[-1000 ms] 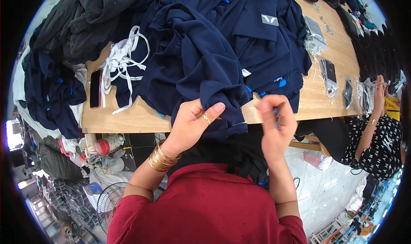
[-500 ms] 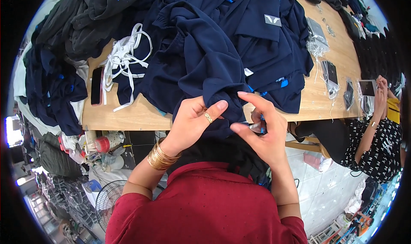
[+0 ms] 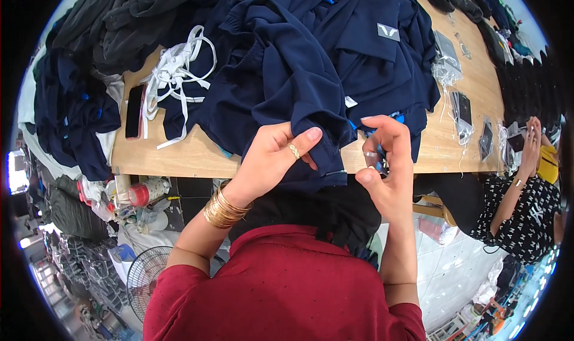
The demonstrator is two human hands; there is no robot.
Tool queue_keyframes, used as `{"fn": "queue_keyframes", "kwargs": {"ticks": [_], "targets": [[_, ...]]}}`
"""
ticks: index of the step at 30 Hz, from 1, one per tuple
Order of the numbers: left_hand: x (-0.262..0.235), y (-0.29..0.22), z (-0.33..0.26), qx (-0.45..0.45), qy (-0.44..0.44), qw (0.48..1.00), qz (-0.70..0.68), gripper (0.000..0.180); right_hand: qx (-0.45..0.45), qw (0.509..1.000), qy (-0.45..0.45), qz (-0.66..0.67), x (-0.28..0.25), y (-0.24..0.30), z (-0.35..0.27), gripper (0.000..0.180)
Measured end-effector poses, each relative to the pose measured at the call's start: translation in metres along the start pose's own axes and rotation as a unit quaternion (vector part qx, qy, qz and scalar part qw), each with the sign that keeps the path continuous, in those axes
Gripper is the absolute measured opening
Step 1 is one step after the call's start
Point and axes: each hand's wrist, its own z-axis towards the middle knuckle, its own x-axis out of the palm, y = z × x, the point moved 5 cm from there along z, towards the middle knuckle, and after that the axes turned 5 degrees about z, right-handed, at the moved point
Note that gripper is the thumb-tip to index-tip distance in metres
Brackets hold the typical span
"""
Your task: Trimming loose threads from blue athletic pants using small snips on a factory workbench.
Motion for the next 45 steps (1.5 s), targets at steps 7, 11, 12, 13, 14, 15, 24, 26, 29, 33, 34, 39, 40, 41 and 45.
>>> {"fn": "queue_keyframes", "kwargs": {"ticks": [7, 11, 12, 13, 14, 15, 24, 26, 29, 33, 34, 39, 40, 41, 45], "targets": [[-0.001, -0.002, 0.004, -0.007, 0.051, 0.999, 0.003, 0.028, -0.073, 0.963, 0.117, -0.231, 0.005, 0.001, 0.004, 0.029], [0.001, -0.003, 0.006, -0.019, 0.079, 0.997, 0.016, 0.029, -0.096, 0.954, 0.117, -0.26, 0.006, 0.003, 0.007, 0.028], [0.002, -0.003, 0.007, -0.021, 0.084, 0.996, 0.019, 0.029, -0.1, 0.949, 0.121, -0.273, 0.006, 0.003, 0.008, 0.028], [0.002, -0.003, 0.008, -0.023, 0.084, 0.996, 0.019, 0.029, -0.105, 0.944, 0.124, -0.286, 0.006, 0.004, 0.008, 0.028], [0.001, -0.003, 0.007, -0.02, 0.083, 0.996, 0.034, 0.029, -0.105, 0.944, 0.126, -0.286, 0.008, 0.004, 0.009, 0.028], [-0.001, -0.003, 0.007, -0.017, 0.082, 0.995, 0.049, 0.029, -0.118, 0.941, 0.129, -0.291, 0.01, 0.004, 0.009, 0.028], [0.0, -0.003, 0.011, -0.028, 0.075, 0.996, 0.033, 0.03, -0.149, 0.927, 0.129, -0.32, 0.011, 0.007, 0.009, 0.028], [0.0, -0.003, 0.01, -0.03, 0.076, 0.996, 0.038, 0.03, -0.153, 0.926, 0.127, -0.321, 0.011, 0.006, 0.009, 0.028], [0.001, -0.002, 0.01, -0.033, 0.076, 0.996, 0.042, 0.03, -0.157, 0.925, 0.12, -0.324, 0.011, 0.006, 0.008, 0.028], [0.002, -0.001, 0.01, -0.032, 0.075, 0.996, 0.047, 0.03, -0.148, 0.927, 0.112, -0.324, 0.011, 0.003, 0.007, 0.025], [0.002, 0.0, 0.009, -0.032, 0.075, 0.996, 0.047, 0.03, -0.14, 0.928, 0.111, -0.328, 0.01, 0.002, 0.007, 0.024], [-0.001, -0.001, 0.008, -0.024, 0.081, 0.996, 0.044, 0.031, -0.077, 0.963, 0.055, -0.253, 0.0, 0.002, 0.008, 0.021], [-0.001, -0.001, 0.007, -0.024, 0.08, 0.996, 0.044, 0.031, -0.066, 0.966, 0.042, -0.245, -0.002, 0.0, 0.008, 0.022], [-0.001, -0.001, 0.007, -0.025, 0.078, 0.996, 0.045, 0.03, -0.066, 0.967, 0.042, -0.244, -0.001, 0.0, 0.007, 0.022], [-0.002, 0.001, 0.006, -0.02, 0.066, 0.997, 0.026, 0.03, -0.007, 0.986, 0.022, -0.163, -0.002, -0.009, 0.002, 0.023]]}}
